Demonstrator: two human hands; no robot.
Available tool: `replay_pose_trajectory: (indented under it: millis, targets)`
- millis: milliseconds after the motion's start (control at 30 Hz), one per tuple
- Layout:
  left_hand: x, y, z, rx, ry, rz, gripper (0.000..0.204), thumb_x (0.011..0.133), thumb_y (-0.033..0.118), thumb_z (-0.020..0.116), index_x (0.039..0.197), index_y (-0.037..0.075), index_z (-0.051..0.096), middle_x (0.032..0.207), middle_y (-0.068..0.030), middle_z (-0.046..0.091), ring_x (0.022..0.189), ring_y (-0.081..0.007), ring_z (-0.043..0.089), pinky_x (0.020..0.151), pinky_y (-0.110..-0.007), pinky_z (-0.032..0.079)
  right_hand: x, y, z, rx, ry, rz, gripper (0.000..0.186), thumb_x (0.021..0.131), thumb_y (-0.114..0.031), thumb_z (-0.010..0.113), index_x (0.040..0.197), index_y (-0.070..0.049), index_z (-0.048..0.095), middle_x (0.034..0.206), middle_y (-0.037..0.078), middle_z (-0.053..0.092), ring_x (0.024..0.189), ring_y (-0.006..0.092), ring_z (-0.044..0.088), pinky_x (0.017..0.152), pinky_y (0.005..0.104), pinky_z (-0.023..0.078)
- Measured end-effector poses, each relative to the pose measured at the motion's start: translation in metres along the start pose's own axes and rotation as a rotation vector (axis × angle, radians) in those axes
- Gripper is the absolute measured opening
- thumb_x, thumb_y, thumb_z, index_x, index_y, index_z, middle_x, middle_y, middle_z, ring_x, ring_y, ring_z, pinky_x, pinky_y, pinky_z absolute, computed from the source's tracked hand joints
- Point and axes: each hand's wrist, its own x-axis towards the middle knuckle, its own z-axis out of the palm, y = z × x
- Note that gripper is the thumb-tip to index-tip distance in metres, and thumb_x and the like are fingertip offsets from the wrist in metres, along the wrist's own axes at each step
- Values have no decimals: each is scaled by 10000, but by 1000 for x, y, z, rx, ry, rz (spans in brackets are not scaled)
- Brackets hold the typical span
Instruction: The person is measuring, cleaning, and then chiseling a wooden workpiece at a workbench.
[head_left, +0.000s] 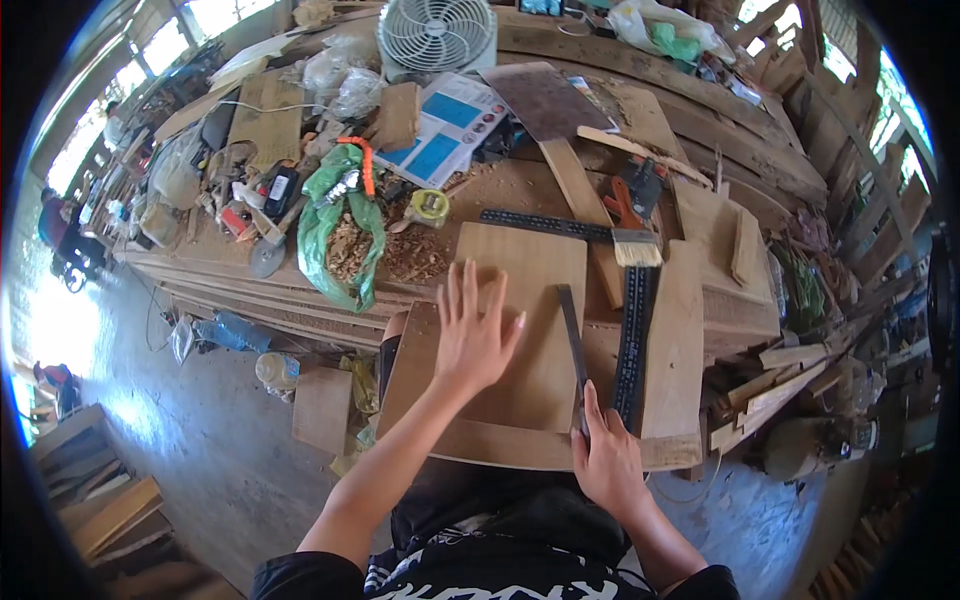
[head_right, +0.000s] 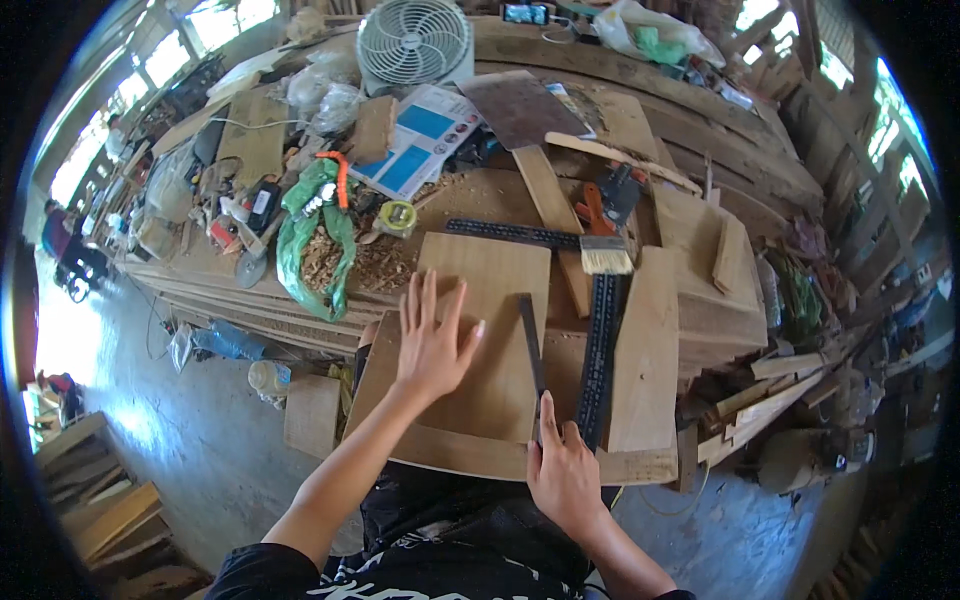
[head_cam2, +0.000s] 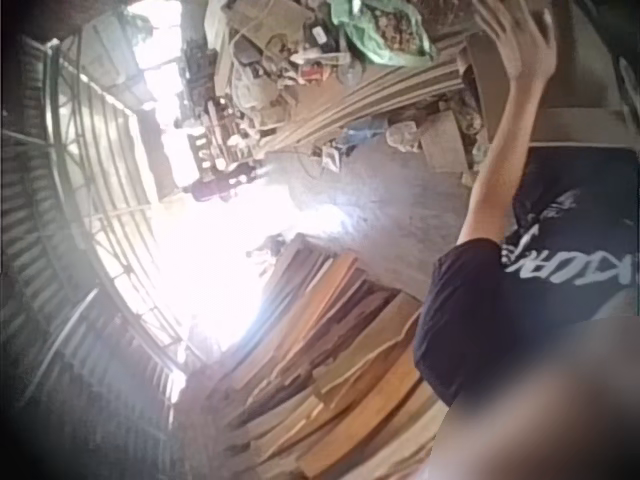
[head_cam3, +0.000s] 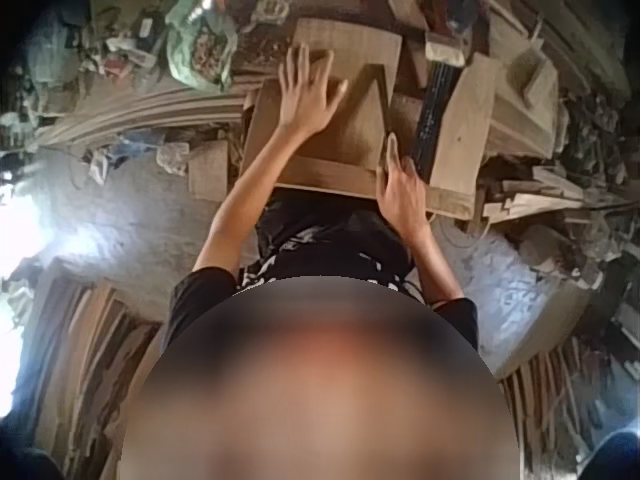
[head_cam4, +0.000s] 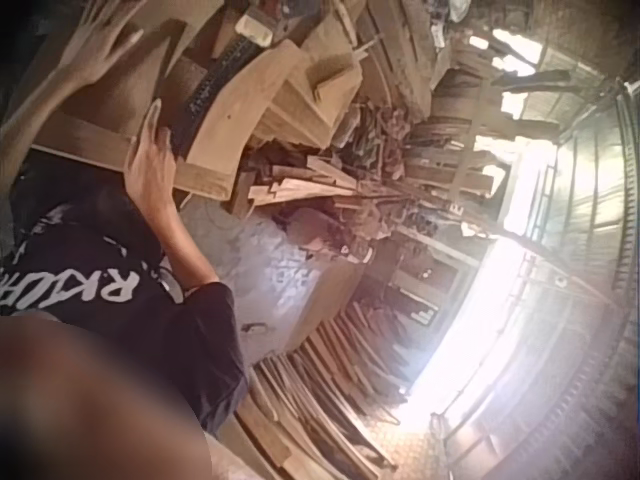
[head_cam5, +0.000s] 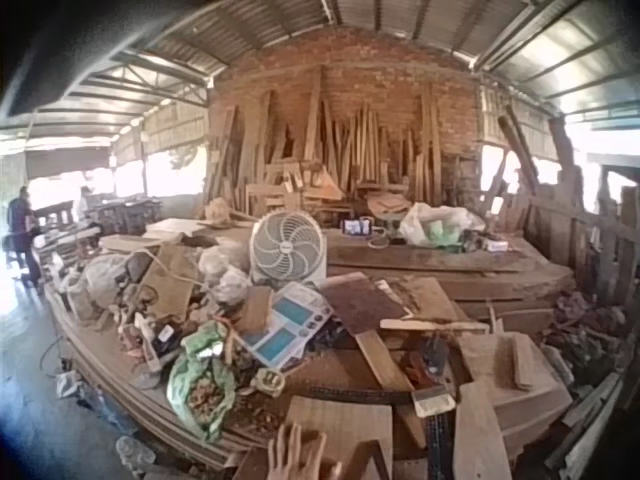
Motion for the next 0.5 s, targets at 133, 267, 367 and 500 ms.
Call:
replay_pose_trajectory:
  millis: [133, 267, 367, 500]
  targets:
    - [-2, 3, -1, -44, 19, -47, 689, 1046, 438, 554, 1591, 47, 397, 1691, -312, 195, 1570, -523, 158, 1248, -643, 199, 35, -3, -4, -161, -72, 20, 763, 969, -161, 628, 1626, 6, 280, 863, 243, 659, 756, 423, 679, 706, 528, 567]
    - [-3, 3, -1, -70, 65, -58, 663, 1053, 433, 543, 1575, 43, 419, 1686, -307, 223, 1570, -509, 179, 1247, -625, 221, 45, -9, 1, -249, -140, 7, 818, 986, -205, 609, 1644, 25, 182, 816, 258, 695, 735, 438, 698, 697, 550, 568]
    - [-4, 4, 0, -77, 39, -72, 653, 1053, 429, 541, 1568, 44, 427, 1688, -298, 228, 1569, -508, 187, 1241, -620, 238, 25, -15, 7, -228, -208, 14, 841, 987, -229, 607, 1647, 36, 157, 792, 261, 694, 737, 443, 699, 700, 553, 567]
    - [-5, 6, 2, -82, 63, -78, 641, 1048, 392, 530, 1568, 32, 428, 1696, -289, 203, 1577, -486, 176, 1250, -626, 217, 22, -16, 15, -216, -230, 60, 869, 976, -246, 616, 1649, 38, 145, 787, 263, 698, 731, 447, 700, 705, 552, 569]
